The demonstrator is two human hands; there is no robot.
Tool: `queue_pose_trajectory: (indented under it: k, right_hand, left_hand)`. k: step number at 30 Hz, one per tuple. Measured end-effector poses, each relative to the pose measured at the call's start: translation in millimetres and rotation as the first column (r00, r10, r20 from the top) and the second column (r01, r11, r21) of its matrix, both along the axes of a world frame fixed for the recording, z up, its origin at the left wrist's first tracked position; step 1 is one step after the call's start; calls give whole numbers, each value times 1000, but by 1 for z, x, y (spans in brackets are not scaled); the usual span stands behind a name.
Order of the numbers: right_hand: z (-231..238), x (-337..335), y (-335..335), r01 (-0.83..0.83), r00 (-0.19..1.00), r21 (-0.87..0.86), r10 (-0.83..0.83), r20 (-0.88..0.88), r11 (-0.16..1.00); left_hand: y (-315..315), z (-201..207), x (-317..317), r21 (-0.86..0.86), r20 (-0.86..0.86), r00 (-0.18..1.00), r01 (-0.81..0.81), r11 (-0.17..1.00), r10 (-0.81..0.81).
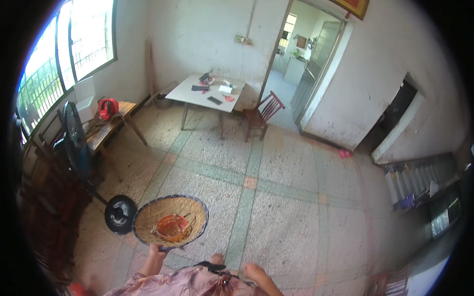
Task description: The recorder is repairing the strap of a bamboo woven hat and sewing a piece of fabric.
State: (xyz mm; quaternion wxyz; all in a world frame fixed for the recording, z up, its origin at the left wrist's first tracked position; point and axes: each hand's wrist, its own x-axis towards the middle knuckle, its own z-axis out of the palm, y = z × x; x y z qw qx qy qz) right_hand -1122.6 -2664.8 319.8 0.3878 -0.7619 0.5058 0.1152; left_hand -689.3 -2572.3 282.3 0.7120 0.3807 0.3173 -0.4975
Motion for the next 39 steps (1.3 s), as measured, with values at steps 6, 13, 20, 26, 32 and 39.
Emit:
queue_pose_trajectory:
  k: [6, 13, 20, 26, 32, 39]
  right_hand:
    - [8, -37, -145, 168, 975, 37, -161, -155, 985]
    - [-39, -57, -327, 92, 991, 39, -88, -99, 995]
    - [-30, 48, -581, -37, 991, -105, 23, -134, 994]
    - [-56, 171, -767, -103, 976, -197, 137, 169, 975]
    - [-98, 285, -891, 0, 944, -93, 31, 330, 996]
    - [-137, 374, -1023, 26, 967, -223, 32, 254, 975]
  left_hand:
    - [-174, 8, 0, 110, 92, 990, 94, 990, -104]
    - [-336, -5, 3, 43, 116, 993, -20, 999, 15]
    - [-430, -22, 36, 50, 77, 978, -197, 979, 193]
    - [-479, -33, 56, 81, 66, 931, -362, 928, 358]
    - [-555, -70, 97, 223, 41, 902, -428, 876, 430]
    - [-638, -97, 154, 273, 3, 913, -393, 878, 408]
